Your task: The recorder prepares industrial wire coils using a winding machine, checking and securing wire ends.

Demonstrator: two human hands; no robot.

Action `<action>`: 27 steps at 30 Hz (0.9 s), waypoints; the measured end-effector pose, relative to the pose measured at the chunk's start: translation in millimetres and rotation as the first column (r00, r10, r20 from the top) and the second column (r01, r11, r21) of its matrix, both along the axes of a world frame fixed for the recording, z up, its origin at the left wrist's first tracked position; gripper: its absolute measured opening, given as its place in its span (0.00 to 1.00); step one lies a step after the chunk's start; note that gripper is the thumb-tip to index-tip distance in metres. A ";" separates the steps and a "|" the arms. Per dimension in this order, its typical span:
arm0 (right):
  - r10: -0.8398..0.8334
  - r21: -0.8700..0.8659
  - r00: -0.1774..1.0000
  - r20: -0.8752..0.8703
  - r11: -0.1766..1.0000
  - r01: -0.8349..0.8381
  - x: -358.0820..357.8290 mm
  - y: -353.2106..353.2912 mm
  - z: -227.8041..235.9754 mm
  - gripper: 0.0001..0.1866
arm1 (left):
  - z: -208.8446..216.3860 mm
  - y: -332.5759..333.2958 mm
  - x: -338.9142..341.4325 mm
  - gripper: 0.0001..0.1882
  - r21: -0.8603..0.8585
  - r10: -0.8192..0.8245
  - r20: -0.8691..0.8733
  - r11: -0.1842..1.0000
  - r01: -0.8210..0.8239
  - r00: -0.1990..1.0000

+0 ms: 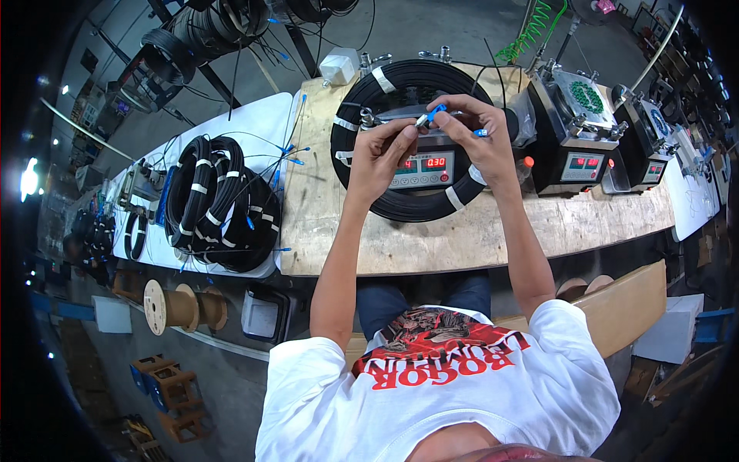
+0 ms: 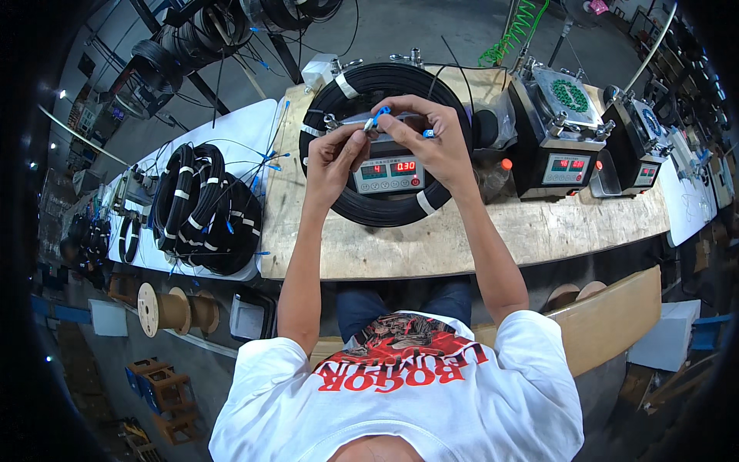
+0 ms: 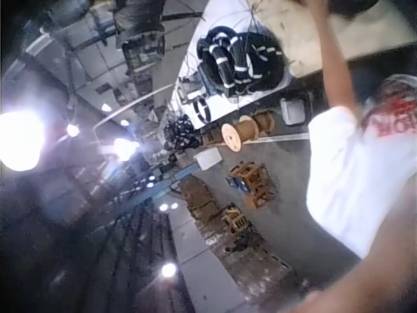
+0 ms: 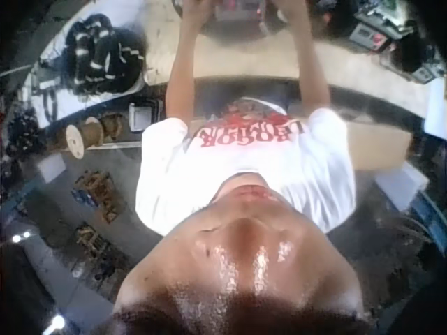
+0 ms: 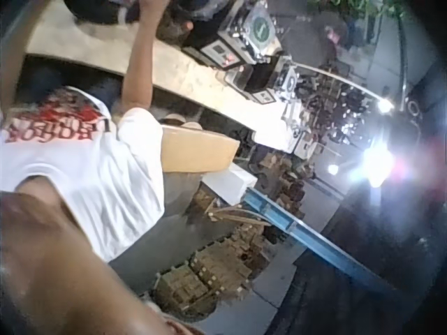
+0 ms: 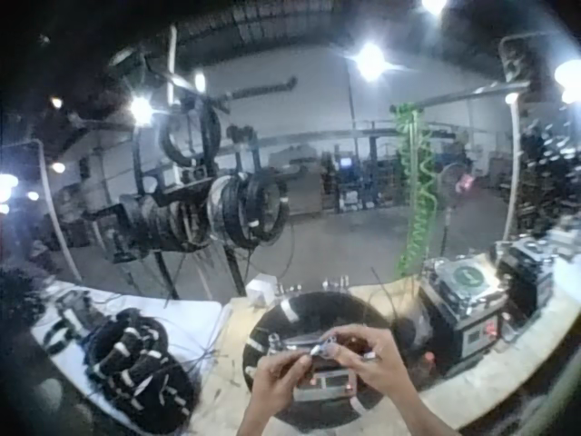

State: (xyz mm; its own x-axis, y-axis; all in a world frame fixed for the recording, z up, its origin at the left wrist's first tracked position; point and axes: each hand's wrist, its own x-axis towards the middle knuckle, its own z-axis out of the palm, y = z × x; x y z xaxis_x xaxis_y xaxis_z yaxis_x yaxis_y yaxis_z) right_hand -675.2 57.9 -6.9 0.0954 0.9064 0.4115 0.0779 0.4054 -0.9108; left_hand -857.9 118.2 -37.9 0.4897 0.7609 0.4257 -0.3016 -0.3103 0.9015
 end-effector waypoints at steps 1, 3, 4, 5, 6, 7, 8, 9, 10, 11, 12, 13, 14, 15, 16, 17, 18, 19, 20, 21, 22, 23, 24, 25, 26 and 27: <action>0.000 0.000 1.000 -0.001 1.000 0.000 -0.2 0.0 0.7 0.11 | 0.8 0.2 -1.8 0.13 -0.017 -0.009 -0.020 1.000 0.009 1.000; -0.072 0.054 0.997 -0.040 0.996 0.074 -0.7 0.0 2.8 0.10 | 0.7 0.9 -3.5 0.14 -0.035 -0.019 -0.040 0.999 0.017 0.999; -0.073 0.053 0.997 -0.040 0.996 0.075 -0.8 0.9 2.6 0.10 | 0.0 2.0 -3.4 0.15 -0.045 -0.012 -0.040 0.999 0.010 0.999; -0.095 0.079 0.995 -0.020 0.992 0.096 -1.1 2.1 2.4 0.10 | -0.5 2.5 -3.4 0.16 -0.055 -0.006 -0.041 0.998 0.003 0.999; -0.116 0.105 0.993 -0.002 0.988 0.116 -1.9 2.9 2.1 0.10 | 0.1 2.3 -3.9 0.16 -0.056 -0.006 -0.042 0.998 0.003 0.999; -0.116 0.105 0.993 -0.003 0.988 0.116 -2.8 3.0 2.4 0.10 | 1.2 1.9 -4.3 0.16 -0.059 -0.013 -0.035 0.998 0.011 0.999; -0.104 0.108 0.995 -0.008 0.989 0.104 -3.5 2.9 3.0 0.09 | 1.7 1.8 -4.6 0.16 -0.062 -0.021 -0.028 0.998 0.019 0.999; -0.090 0.111 0.996 -0.012 0.990 0.091 -4.6 2.8 3.5 0.09 | 1.3 2.4 -5.4 0.16 -0.062 -0.020 -0.029 0.998 0.018 0.999; -0.090 0.111 0.996 -0.013 0.990 0.090 -5.8 3.7 2.4 0.09 | 0.6 3.7 -6.1 0.16 -0.059 -0.022 -0.026 0.998 0.020 0.999; -0.066 0.118 0.997 -0.038 0.991 0.070 -7.0 5.1 0.5 0.09 | 0.3 4.3 -6.7 0.16 -0.055 -0.024 -0.023 0.998 0.022 0.999; -0.042 0.126 0.997 -0.063 0.991 0.050 -7.6 6.1 -1.1 0.09 | 0.1 4.3 -7.2 0.16 -0.055 -0.023 -0.024 0.998 0.022 0.999; -0.042 0.125 0.997 -0.064 0.991 0.050 -7.8 5.9 -0.6 0.09 | 0.1 4.1 -7.6 0.16 -0.068 -0.025 -0.021 0.997 0.024 0.999; -0.062 0.099 0.998 -0.029 0.993 0.065 -8.0 5.3 0.7 0.09 | 0.1 3.9 -8.1 0.16 -0.081 -0.027 -0.019 0.996 0.025 0.999; -0.083 0.074 0.997 0.008 0.994 0.082 -7.9 4.9 1.7 0.09 | 0.0 4.2 -8.3 0.16 -0.080 -0.027 -0.019 0.996 0.026 0.999; -0.083 0.074 0.997 0.008 0.994 0.082 -7.7 5.3 1.2 0.09 | -0.4 4.4 -8.6 0.15 -0.087 -0.041 -0.021 0.995 0.039 0.999; -0.083 0.075 0.996 0.018 0.994 0.081 -7.6 6.3 0.0 0.09 | -0.4 4.6 -8.9 0.15 -0.093 -0.054 -0.023 0.994 0.051 0.998; -0.083 0.075 0.996 0.030 0.994 0.081 -6.9 6.9 -0.6 0.09 | 0.5 3.7 -8.0 0.15 -0.092 -0.054 -0.022 0.994 0.052 0.998; -0.084 0.075 0.996 0.031 0.994 0.081 -6.5 6.2 0.8 0.09 | 2.2 1.8 -6.8 0.15 -0.089 -0.048 -0.034 0.995 0.045 0.998; -0.072 0.082 0.997 0.039 0.994 0.069 -6.4 4.7 3.5 0.09 | 3.1 0.7 -5.8 0.14 -0.086 -0.042 -0.046 0.996 0.038 0.998; -0.059 0.089 0.997 0.046 0.994 0.055 -6.8 3.8 5.2 0.10 | 3.4 0.3 -5.8 0.14 -0.086 -0.040 -0.045 0.996 0.036 0.998; -0.057 0.090 0.997 0.047 0.995 0.053 -7.5 4.1 5.3 0.10 | 3.7 0.3 -5.9 0.14 -0.090 -0.052 -0.052 0.995 0.047 0.997; -0.003 0.100 1.000 0.017 0.995 0.001 -8.3 4.9 4.9 0.10 | 3.9 0.4 -6.2 0.14 -0.094 -0.064 -0.060 0.994 0.058 0.996; 0.050 0.111 0.999 -0.011 0.993 -0.048 -8.5 5.6 4.4 0.11 | 3.5 1.3 -6.4 0.14 -0.094 -0.063 -0.058 0.994 0.058 0.996; 0.051 0.111 0.999 -0.010 0.993 -0.049 -7.8 6.5 3.2 0.11 | 2.8 2.6 -7.2 0.14 -0.080 -0.071 -0.076 0.995 0.065 0.995; 0.074 0.129 0.997 0.024 0.989 -0.077 -6.5 7.7 1.4 0.12 | 2.4 3.7 -8.0 0.14 -0.066 -0.079 -0.095 0.995 0.073 0.992; 0.099 0.145 0.993 0.057 0.984 -0.106 -5.5 8.5 0.1 0.12 | 3.5 3.6 -9.0 0.14 -0.067 -0.077 -0.094 0.995 0.071 0.993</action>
State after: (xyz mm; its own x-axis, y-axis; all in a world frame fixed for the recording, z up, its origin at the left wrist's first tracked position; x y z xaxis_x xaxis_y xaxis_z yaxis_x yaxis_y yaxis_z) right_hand -680.7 66.4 -6.8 -0.0185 0.8392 0.5435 0.0726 0.5433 -0.8364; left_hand -866.9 121.8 -34.4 0.5821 0.7449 0.3261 -0.2322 -0.2320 0.9446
